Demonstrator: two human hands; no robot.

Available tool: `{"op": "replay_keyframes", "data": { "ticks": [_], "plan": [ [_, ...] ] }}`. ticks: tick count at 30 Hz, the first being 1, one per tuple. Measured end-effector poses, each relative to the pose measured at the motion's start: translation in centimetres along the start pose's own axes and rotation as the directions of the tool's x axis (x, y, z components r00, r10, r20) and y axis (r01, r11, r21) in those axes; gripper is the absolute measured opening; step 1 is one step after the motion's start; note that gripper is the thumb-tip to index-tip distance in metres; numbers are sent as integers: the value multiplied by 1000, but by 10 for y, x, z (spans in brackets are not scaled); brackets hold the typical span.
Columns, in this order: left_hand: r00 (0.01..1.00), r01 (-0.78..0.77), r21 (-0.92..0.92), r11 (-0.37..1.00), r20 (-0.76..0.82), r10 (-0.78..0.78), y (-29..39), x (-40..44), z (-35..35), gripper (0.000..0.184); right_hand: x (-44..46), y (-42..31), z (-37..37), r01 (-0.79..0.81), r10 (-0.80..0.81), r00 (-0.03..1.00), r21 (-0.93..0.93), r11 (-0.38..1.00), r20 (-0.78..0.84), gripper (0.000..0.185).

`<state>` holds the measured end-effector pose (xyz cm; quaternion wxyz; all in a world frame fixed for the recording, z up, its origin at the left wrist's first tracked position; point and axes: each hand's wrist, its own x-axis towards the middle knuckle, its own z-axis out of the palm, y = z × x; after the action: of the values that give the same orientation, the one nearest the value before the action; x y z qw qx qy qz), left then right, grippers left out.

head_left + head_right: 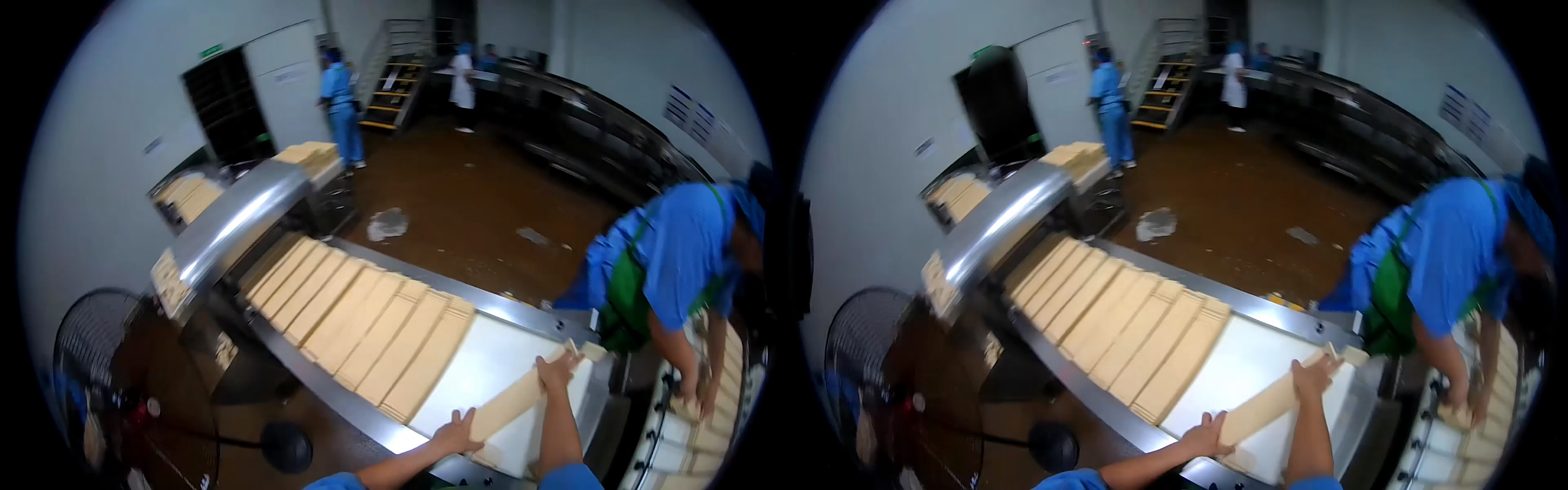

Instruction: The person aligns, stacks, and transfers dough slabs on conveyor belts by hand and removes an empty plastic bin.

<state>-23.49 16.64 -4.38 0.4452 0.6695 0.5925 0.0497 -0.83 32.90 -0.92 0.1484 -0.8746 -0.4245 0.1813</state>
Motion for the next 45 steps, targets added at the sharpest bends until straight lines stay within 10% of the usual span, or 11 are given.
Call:
{"op": "replay_keyframes", "data": {
  "ticks": [7, 20, 26, 28, 41, 43, 45],
  "plan": [
    [921, -163, 54, 985, -350, 171, 76, -6, 23, 72, -32, 117, -49, -23, 201, 933, 506, 862, -300, 81],
    [699, -706, -67, 705, -229, 678, 317, -24, 171, 79, -60, 407, -287, -177, 610, 623, 671, 720, -490, 84],
    [526, -839, 60, 541, -168, 834, 383, 2, 209, 67, -18, 484, -332, -416, 631, 676, 510, 753, -380, 78],
    [533, -844, -6, 536, -101, 840, 394, 18, 220, 65, 5, 526, -328, -549, 547, 797, 67, 833, -256, 70],
    [589, -802, -65, 594, 76, 804, 419, 44, 270, 64, 59, 616, -335, -572, 586, 785, 129, 810, -201, 63],
    [608, -775, -133, 618, 113, 786, 425, 43, 275, 62, 65, 628, -318, -564, 517, 660, 95, 820, -545, 59],
    [620, -741, -198, 641, 162, 767, 425, 43, 282, 60, 60, 630, -329, -540, 519, 708, 107, 835, -479, 56]
  ]
}}
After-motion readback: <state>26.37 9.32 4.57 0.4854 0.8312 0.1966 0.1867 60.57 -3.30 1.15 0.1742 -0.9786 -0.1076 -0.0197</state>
